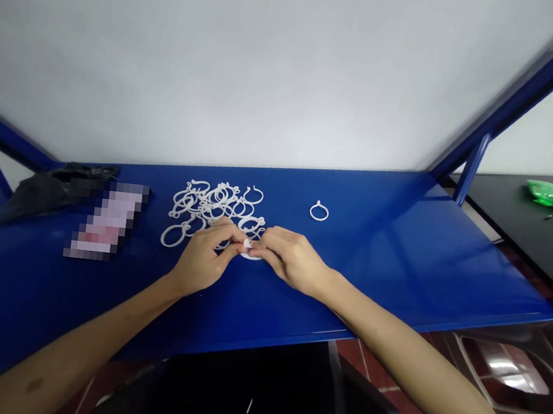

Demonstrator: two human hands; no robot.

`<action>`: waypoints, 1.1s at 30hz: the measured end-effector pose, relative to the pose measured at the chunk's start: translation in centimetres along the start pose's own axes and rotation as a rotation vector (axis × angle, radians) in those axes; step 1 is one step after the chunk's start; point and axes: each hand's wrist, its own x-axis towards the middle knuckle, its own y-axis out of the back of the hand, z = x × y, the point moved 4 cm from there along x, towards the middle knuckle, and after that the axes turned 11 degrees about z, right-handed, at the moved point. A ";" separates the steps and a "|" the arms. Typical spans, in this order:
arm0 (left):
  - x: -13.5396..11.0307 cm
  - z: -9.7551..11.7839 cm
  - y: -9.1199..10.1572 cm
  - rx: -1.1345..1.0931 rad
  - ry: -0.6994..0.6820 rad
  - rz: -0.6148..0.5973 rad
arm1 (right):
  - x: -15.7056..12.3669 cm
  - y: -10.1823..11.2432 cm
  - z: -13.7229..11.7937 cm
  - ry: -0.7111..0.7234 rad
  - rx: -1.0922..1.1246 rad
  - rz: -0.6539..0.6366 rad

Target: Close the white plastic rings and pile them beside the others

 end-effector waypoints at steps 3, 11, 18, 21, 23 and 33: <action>0.1 0.0 -0.2 0.051 -0.048 -0.037 | 0.3 0.2 0.3 0.043 -0.040 0.021; -0.2 -2.5 -0.8 0.492 -0.154 -0.073 | 1.1 5.2 5.0 -0.332 -0.587 0.289; 0.0 -3.1 0.0 0.474 -0.162 0.004 | -0.4 7.1 8.8 -0.500 -0.847 0.132; 0.1 -2.2 0.4 0.488 -0.207 0.089 | 0.0 6.7 8.0 -0.429 -0.760 0.214; 0.1 -1.5 0.5 0.489 -0.240 0.124 | 0.2 5.8 7.0 -0.395 -0.636 0.216; -0.6 1.2 0.4 0.359 -0.414 0.128 | 0.8 -0.3 0.7 -0.401 0.164 0.101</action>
